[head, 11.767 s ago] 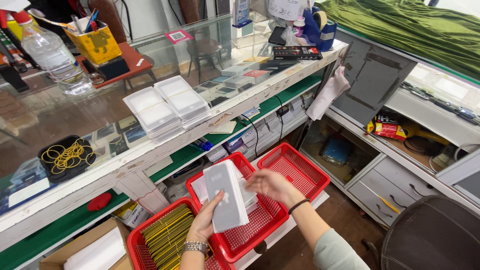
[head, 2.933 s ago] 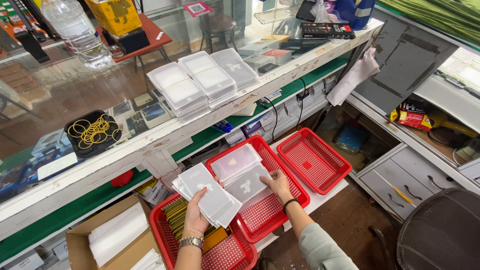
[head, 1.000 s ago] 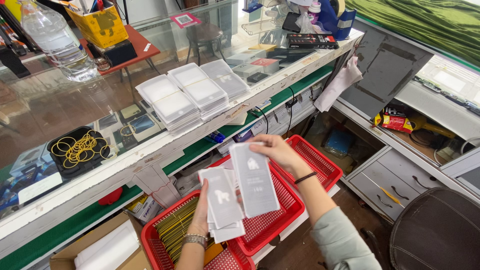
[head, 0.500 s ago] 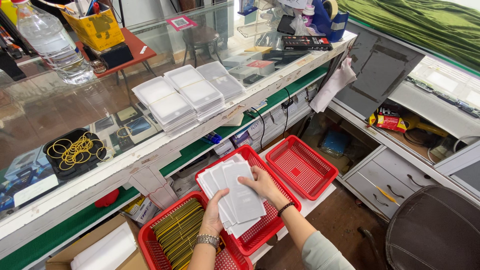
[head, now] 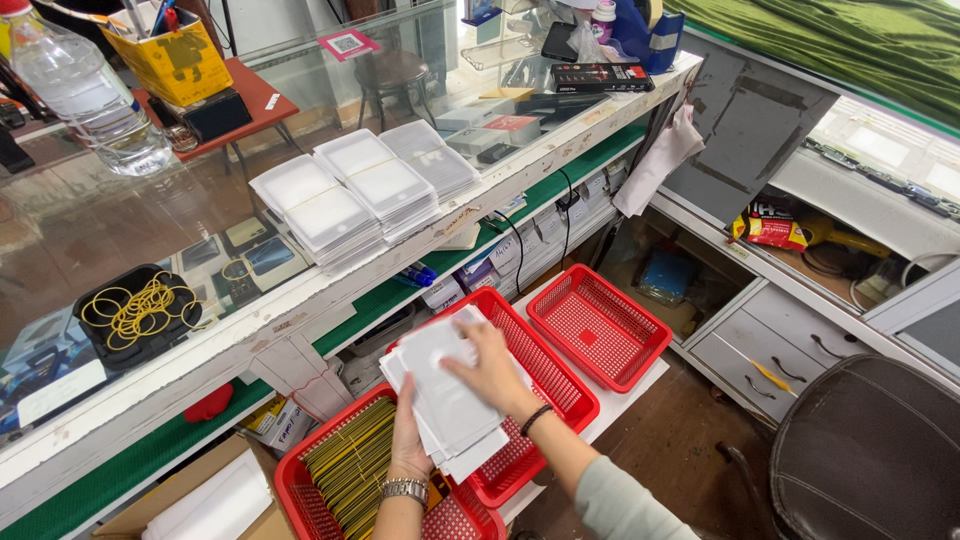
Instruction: The person repeatedly picks white foam inserts from a red basket, aligns them, and places them into neat stacks on the counter. The person also handles rubber bands, placing them on the counter. The task involves organizing packing materials in a retail or warehouse setting.
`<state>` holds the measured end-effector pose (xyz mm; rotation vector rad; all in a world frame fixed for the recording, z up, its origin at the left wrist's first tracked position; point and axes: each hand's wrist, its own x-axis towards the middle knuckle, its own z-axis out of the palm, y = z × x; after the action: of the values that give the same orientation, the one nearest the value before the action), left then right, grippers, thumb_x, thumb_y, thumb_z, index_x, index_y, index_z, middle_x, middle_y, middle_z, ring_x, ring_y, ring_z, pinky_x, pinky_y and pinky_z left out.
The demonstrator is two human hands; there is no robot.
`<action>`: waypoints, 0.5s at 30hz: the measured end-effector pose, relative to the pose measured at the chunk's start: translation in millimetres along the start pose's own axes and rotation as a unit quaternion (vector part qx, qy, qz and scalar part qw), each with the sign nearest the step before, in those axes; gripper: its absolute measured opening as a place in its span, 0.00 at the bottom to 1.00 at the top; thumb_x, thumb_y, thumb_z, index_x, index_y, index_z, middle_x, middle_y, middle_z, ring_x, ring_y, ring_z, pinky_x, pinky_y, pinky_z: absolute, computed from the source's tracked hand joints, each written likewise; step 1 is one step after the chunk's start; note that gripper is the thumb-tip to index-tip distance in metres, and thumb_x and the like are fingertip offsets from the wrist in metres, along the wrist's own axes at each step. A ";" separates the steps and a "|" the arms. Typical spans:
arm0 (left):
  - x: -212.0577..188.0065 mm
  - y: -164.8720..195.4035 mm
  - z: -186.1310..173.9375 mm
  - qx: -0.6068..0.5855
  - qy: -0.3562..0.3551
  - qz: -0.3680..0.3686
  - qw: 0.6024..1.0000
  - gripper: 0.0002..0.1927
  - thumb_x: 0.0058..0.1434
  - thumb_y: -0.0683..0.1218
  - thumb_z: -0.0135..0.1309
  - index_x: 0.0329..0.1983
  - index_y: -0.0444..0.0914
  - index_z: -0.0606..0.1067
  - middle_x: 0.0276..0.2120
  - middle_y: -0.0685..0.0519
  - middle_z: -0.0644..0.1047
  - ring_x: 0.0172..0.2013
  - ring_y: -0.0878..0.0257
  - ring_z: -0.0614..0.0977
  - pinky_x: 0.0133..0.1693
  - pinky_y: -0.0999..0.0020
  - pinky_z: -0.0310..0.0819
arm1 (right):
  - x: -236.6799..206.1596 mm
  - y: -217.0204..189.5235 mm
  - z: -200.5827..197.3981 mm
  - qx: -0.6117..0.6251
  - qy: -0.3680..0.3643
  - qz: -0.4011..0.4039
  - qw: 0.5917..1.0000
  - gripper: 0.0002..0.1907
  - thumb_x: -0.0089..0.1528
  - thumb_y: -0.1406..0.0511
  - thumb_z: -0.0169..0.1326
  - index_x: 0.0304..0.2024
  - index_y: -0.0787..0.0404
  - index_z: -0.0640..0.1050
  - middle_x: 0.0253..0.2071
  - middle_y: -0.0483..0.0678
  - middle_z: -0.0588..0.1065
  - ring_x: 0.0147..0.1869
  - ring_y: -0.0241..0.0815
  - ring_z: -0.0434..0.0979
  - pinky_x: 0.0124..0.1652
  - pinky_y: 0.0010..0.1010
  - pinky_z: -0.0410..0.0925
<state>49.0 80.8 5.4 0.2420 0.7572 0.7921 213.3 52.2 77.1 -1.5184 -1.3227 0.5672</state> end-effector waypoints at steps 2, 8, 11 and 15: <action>2.7 1.5 -1.8 0.045 0.000 -0.006 0.999 0.38 0.57 0.53 0.56 0.68 0.30 0.64 0.57 0.36 0.73 0.56 0.47 0.78 0.54 0.56 0.76 | -1.4 29.8 10.3 -0.005 -0.009 0.030 0.999 0.32 0.62 0.56 0.61 0.63 0.64 0.71 0.55 0.59 0.73 0.59 0.54 0.74 0.53 0.40 0.71; -21.9 32.4 -13.3 0.020 -0.079 0.001 0.997 0.37 0.58 0.47 0.50 0.69 0.26 0.60 0.59 0.34 0.75 0.58 0.45 0.78 0.58 0.57 0.75 | -31.5 129.0 -27.6 -0.315 -0.041 0.244 0.916 0.33 0.58 0.54 0.65 0.52 0.73 0.71 0.49 0.67 0.76 0.54 0.61 0.78 0.55 0.42 0.71; -37.0 42.5 -1.6 -0.002 -0.117 0.006 0.993 0.37 0.58 0.47 0.47 0.70 0.27 0.58 0.60 0.34 0.75 0.59 0.42 0.77 0.57 0.54 0.75 | -45.4 143.7 -28.6 -0.234 -0.015 0.283 0.930 0.34 0.50 0.55 0.69 0.48 0.73 0.73 0.45 0.63 0.78 0.52 0.59 0.80 0.53 0.42 0.72; -50.6 51.5 12.2 -0.017 -0.070 -0.007 0.997 0.37 0.58 0.51 0.44 0.71 0.33 0.57 0.58 0.36 0.75 0.59 0.42 0.77 0.55 0.49 0.75 | -38.1 135.7 -17.6 -0.113 0.050 0.351 0.928 0.27 0.53 0.61 0.69 0.47 0.70 0.74 0.39 0.58 0.79 0.43 0.51 0.81 0.44 0.38 0.73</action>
<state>5.6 81.1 64.5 0.2590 0.6122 0.7662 278.4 24.2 -46.0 -2.1965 -0.7520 0.7816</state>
